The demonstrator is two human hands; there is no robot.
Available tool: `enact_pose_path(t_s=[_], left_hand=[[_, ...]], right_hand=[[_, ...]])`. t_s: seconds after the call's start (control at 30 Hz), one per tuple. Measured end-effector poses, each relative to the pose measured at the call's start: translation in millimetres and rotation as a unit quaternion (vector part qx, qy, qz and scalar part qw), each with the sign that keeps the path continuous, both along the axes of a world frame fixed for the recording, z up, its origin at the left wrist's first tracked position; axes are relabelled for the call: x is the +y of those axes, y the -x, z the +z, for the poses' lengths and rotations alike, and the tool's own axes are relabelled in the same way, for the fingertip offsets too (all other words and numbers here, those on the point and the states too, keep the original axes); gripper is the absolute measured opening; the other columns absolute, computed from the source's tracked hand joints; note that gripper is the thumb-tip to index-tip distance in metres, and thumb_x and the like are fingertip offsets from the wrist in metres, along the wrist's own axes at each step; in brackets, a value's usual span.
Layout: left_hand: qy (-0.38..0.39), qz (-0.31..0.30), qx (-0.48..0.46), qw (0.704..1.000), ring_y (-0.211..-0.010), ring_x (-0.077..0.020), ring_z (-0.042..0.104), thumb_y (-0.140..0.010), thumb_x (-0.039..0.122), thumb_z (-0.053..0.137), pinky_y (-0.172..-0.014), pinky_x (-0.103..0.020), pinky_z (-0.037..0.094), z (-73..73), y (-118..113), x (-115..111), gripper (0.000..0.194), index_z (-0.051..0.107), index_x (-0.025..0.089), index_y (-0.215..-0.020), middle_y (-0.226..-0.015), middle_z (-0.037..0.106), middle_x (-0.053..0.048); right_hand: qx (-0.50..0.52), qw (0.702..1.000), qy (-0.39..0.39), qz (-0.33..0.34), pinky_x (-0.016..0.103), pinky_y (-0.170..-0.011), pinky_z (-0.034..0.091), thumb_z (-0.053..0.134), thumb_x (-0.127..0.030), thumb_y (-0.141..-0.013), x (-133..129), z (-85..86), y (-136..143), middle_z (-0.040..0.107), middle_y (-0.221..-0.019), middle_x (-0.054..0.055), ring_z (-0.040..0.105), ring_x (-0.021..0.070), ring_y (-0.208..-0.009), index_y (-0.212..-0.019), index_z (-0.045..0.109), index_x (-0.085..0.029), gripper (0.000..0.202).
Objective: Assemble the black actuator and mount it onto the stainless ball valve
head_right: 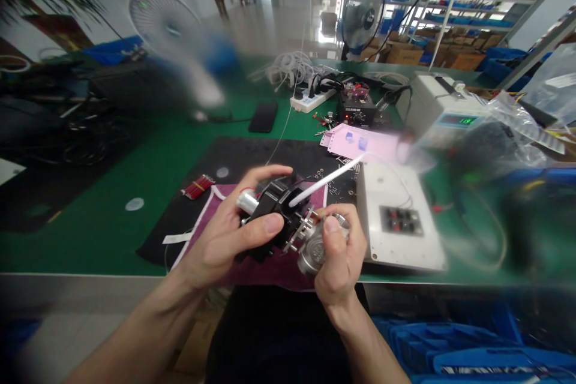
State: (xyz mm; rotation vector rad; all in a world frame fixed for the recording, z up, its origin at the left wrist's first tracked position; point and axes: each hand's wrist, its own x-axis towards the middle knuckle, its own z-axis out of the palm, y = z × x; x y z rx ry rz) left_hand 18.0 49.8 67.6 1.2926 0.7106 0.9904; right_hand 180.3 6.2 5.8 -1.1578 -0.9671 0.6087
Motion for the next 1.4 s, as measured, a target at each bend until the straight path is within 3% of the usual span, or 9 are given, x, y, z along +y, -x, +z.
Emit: enact_pose_path(t_s=[0.2, 0.47, 0.93, 1.07, 1.2, 1.33, 1.4], left_hand=[[-0.028, -0.008, 0.037, 0.999, -0.099, -0.0242, 0.068, -0.085, 0.041, 0.083, -0.081, -0.030, 0.053, 2.3, 4, 2, 0.059, 0.059, 0.029, -0.138, -0.118, 0.070, -0.004], [-0.050, -0.001, 0.071, 0.996, -0.089, -0.0199, 0.063, -0.092, 0.054, 0.071, -0.076, -0.028, 0.048, -2.1, 3, 8, 0.052, 0.061, 0.029, -0.136, -0.110, 0.068, -0.004], [-0.094, -0.055, 0.066, 0.992, -0.104, -0.0259, 0.068, -0.088, 0.046, 0.078, -0.087, -0.033, 0.053, 1.2, 4, 26, 0.052, 0.064, 0.027, -0.134, -0.121, 0.072, -0.005], [-0.104, -0.119, 0.090, 0.983, -0.101, -0.0271, 0.070, -0.088, 0.045, 0.076, -0.085, -0.035, 0.055, 7.9, 9, 51, 0.046, 0.068, 0.027, -0.130, -0.117, 0.074, -0.006], [-0.104, -0.214, 0.162, 0.958, -0.098, -0.0301, 0.072, -0.080, 0.044, 0.082, -0.080, -0.037, 0.056, 22.8, 16, 82, 0.045, 0.076, 0.028, -0.122, -0.115, 0.076, -0.007], [-0.077, -0.176, 0.192, 0.962, -0.082, -0.0307, 0.074, -0.053, 0.036, 0.098, -0.074, -0.037, 0.056, 36.1, 17, 95, 0.048, 0.084, 0.026, -0.097, -0.095, 0.079, -0.007], [-0.103, -0.200, 0.218, 0.950, -0.086, -0.0286, 0.074, -0.057, 0.041, 0.096, -0.076, -0.035, 0.055, 39.5, 17, 96, 0.048, 0.083, 0.028, -0.102, -0.099, 0.078, -0.004]], right_hand=[[-0.006, 1.000, -0.002, -0.010, 0.030, -0.063, 0.045, 0.058, -0.051, -0.095, 2, -0.1, -1, 0.068, -0.084, 0.002, 0.061, 0.0182, -0.070, -0.089, 0.065, -0.020, 0.033], [-0.023, 0.999, -0.002, -0.042, 0.030, -0.070, 0.044, 0.053, -0.048, -0.100, 2, 3.0, 8, 0.068, -0.087, 0.003, 0.062, 0.0185, -0.078, -0.089, 0.065, -0.019, 0.034], [-0.061, 0.992, -0.007, -0.114, 0.036, -0.079, 0.044, 0.047, -0.045, -0.105, 1, 1.3, 17, 0.063, -0.092, 0.006, 0.059, 0.0217, -0.086, -0.094, 0.065, -0.018, 0.034], [-0.065, 0.995, 0.008, -0.075, 0.036, -0.083, 0.046, 0.042, -0.046, -0.108, -6, -11.3, 24, 0.059, -0.104, 0.007, 0.059, 0.0209, -0.092, -0.111, 0.059, -0.019, 0.032], [-0.074, 0.996, 0.024, 0.034, 0.034, -0.084, 0.052, 0.058, -0.051, -0.101, -20, -30.3, 35, 0.055, -0.121, 0.010, 0.062, 0.0191, -0.096, -0.134, 0.042, -0.022, 0.047], [-0.073, 0.993, 0.020, 0.096, 0.036, -0.089, 0.054, 0.067, -0.052, -0.096, -23, -47.4, 40, 0.055, -0.125, 0.012, 0.064, 0.0197, -0.101, -0.140, 0.033, -0.023, 0.063], [-0.067, 0.992, 0.013, 0.104, 0.038, -0.092, 0.054, 0.072, -0.054, -0.093, -21, -54.2, 41, 0.052, -0.130, 0.013, 0.064, 0.0210, -0.105, -0.141, 0.031, -0.024, 0.070]])
